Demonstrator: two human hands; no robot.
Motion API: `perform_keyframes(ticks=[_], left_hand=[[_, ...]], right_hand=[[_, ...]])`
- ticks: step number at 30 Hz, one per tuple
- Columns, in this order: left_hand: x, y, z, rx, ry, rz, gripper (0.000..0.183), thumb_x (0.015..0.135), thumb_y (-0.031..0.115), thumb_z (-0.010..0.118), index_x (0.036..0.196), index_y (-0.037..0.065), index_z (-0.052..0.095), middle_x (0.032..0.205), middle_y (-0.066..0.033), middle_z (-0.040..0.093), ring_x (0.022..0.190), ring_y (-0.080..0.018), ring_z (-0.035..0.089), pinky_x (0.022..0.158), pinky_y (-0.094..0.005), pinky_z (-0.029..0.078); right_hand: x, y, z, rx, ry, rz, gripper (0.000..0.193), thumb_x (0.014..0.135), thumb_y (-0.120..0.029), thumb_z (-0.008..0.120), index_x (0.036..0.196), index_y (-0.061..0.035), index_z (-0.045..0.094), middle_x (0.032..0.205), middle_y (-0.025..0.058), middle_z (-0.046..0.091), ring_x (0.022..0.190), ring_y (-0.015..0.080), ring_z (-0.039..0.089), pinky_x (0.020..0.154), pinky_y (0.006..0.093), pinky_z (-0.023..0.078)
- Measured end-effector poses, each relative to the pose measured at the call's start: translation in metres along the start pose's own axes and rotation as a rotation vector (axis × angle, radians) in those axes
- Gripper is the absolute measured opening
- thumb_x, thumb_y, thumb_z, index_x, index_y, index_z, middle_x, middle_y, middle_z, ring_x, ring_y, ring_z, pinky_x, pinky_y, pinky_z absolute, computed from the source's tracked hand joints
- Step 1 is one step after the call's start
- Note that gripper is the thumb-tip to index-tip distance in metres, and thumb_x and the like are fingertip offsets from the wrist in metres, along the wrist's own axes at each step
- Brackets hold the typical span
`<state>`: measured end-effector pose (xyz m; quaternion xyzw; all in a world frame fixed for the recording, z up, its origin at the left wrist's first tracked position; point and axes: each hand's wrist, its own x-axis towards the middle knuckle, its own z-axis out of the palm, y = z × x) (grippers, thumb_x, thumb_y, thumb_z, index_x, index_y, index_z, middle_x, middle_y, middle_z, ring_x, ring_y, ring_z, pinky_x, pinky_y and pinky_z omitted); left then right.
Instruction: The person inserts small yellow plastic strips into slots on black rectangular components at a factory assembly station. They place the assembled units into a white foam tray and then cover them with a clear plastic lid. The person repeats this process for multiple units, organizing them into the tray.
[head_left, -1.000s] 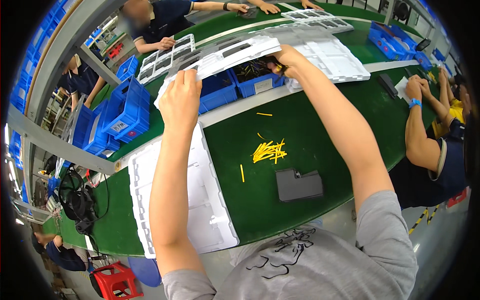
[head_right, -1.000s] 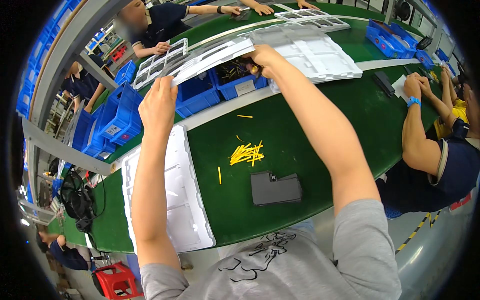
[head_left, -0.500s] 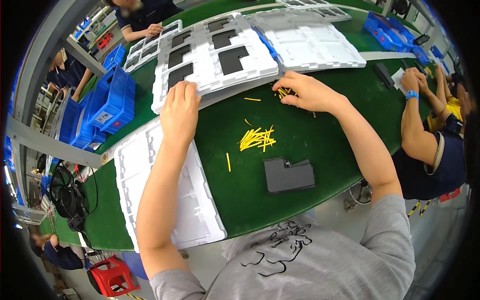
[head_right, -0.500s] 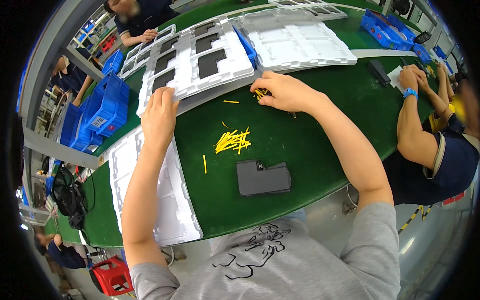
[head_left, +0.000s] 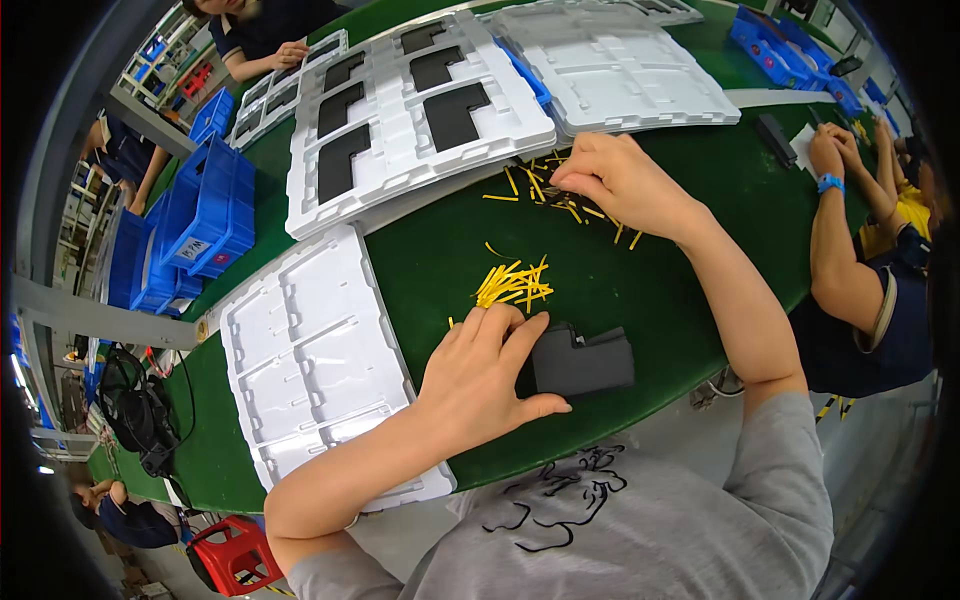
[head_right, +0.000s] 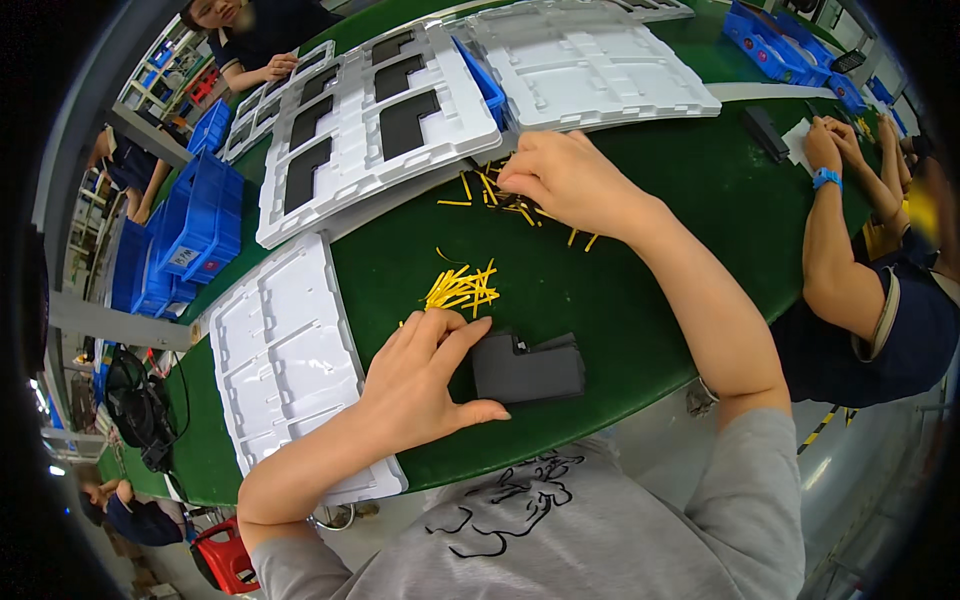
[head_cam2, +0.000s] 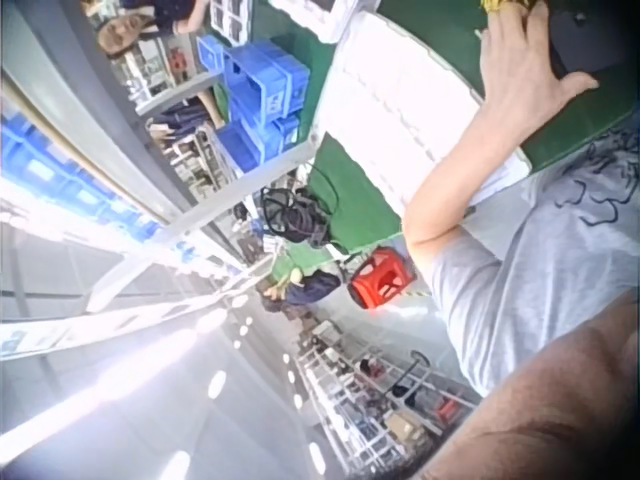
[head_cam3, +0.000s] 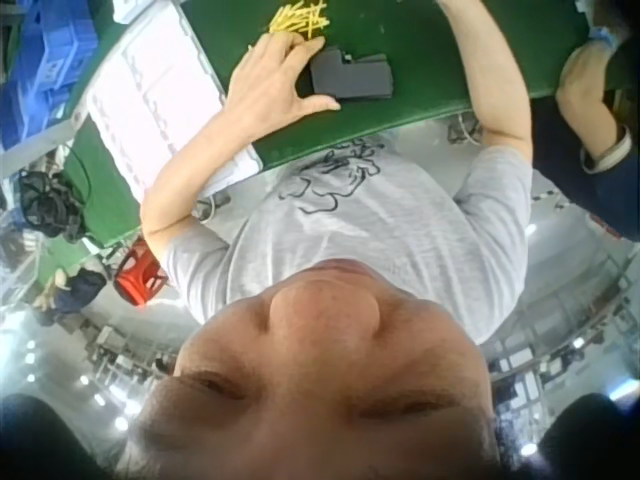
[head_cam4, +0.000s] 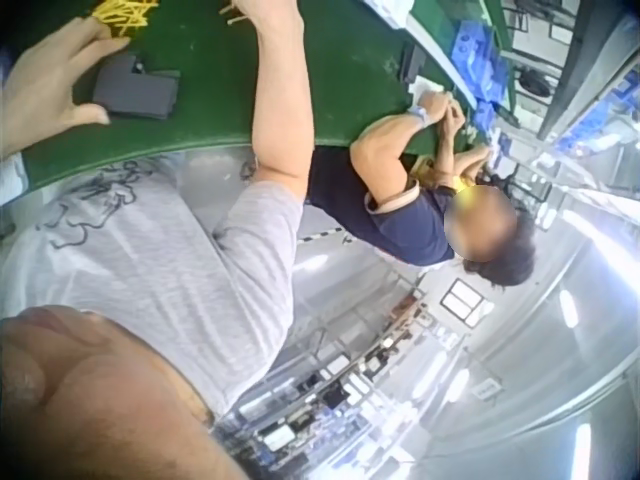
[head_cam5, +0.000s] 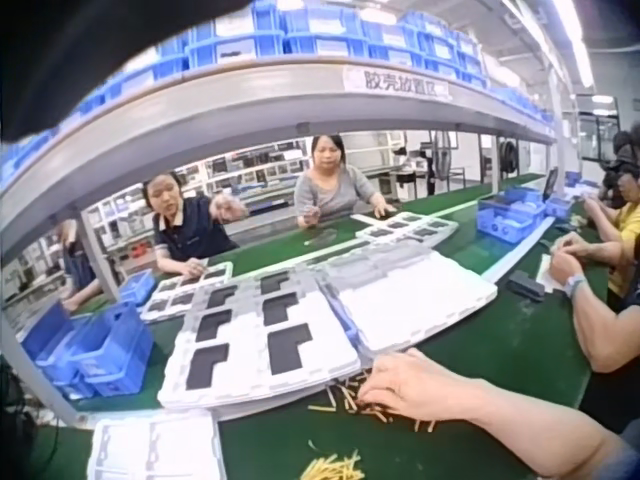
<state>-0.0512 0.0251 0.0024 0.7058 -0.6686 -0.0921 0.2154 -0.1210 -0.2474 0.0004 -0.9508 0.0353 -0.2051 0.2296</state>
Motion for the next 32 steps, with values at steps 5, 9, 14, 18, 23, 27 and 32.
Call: perform_keyframes(ticks=[5, 9, 14, 18, 23, 27, 32], left_hand=[[0.000, -0.003, 0.009, -0.137, 0.056, -0.033, 0.077, 0.057, 0.035, 0.088, 0.115, 0.000, 0.052, 0.107, -0.0129, 0.052, 0.095, -0.0316, 0.053, 0.081, -0.0391, 0.047], [0.000, -0.005, 0.013, -0.260, 0.128, -0.046, 0.073, 0.056, 0.026, 0.090, 0.111, 0.003, 0.047, 0.107, -0.0141, 0.052, 0.095, -0.0325, 0.054, 0.081, -0.0394, 0.047], [0.000, -0.010, 0.018, -0.362, 0.197, 0.019, 0.065, 0.060, 0.020, 0.089, 0.107, 0.004, 0.047, 0.104, -0.0148, 0.054, 0.094, -0.0319, 0.055, 0.081, -0.0386, 0.047], [-0.004, -0.011, 0.018, -0.528, 0.138, -0.069, 0.047, 0.073, 0.011, 0.081, 0.105, 0.003, 0.048, 0.098, -0.0115, 0.058, 0.091, -0.0234, 0.059, 0.081, -0.0335, 0.048], [-0.009, -0.022, 0.017, -1.026, 0.138, -0.319, 0.024, 0.088, 0.000, 0.064, 0.106, 0.003, 0.048, 0.099, -0.0047, 0.060, 0.092, -0.0115, 0.058, 0.084, -0.0270, 0.046], [-0.001, -0.031, 0.012, -1.319, 0.459, -0.373, 0.021, 0.097, 0.011, 0.051, 0.116, 0.004, 0.047, 0.103, -0.0056, 0.059, 0.094, -0.0120, 0.057, 0.084, -0.0269, 0.048], [0.004, -0.044, 0.001, -1.399, 0.404, -0.509, 0.050, 0.099, 0.015, 0.048, 0.144, 0.012, 0.026, 0.112, -0.0099, 0.057, 0.093, -0.0169, 0.061, 0.077, -0.0310, 0.054]], right_hand=[[-0.005, -0.009, -0.006, -0.027, -0.162, 0.049, 0.029, 0.079, -0.018, 0.072, 0.105, -0.0063, 0.067, 0.099, 0.0085, 0.057, 0.093, 0.0254, 0.054, 0.084, 0.0380, 0.042], [-0.010, -0.015, 0.012, -0.256, -0.064, -0.114, 0.048, 0.077, -0.022, 0.074, 0.120, -0.0081, 0.060, 0.123, 0.0092, 0.052, 0.116, 0.0266, 0.048, 0.099, 0.0400, 0.035], [0.008, -0.015, 0.038, -0.304, -0.096, -0.111, 0.061, 0.089, -0.042, 0.058, 0.132, -0.0004, 0.048, 0.135, 0.0184, 0.045, 0.129, 0.0347, 0.038, 0.109, 0.0439, 0.029], [0.025, -0.010, 0.055, -0.384, -0.151, -0.004, 0.055, 0.092, -0.038, 0.055, 0.132, -0.0005, 0.048, 0.133, 0.0176, 0.047, 0.129, 0.0336, 0.039, 0.108, 0.0423, 0.030], [0.016, -0.010, 0.032, -0.274, -0.216, -0.032, 0.041, 0.090, -0.030, 0.059, 0.118, -0.0004, 0.059, 0.124, 0.0111, 0.056, 0.122, 0.0275, 0.048, 0.105, 0.0388, 0.034], [0.004, -0.015, 0.022, -0.255, -0.160, -0.028, 0.026, 0.085, -0.023, 0.065, 0.104, -0.0063, 0.068, 0.117, 0.0084, 0.061, 0.115, 0.0253, 0.052, 0.100, 0.0362, 0.037], [0.016, -0.051, 0.014, -0.305, -0.364, 0.130, 0.018, 0.081, -0.022, 0.069, 0.096, -0.0125, 0.070, 0.114, 0.0062, 0.061, 0.110, 0.0255, 0.054, 0.096, 0.0359, 0.039]])
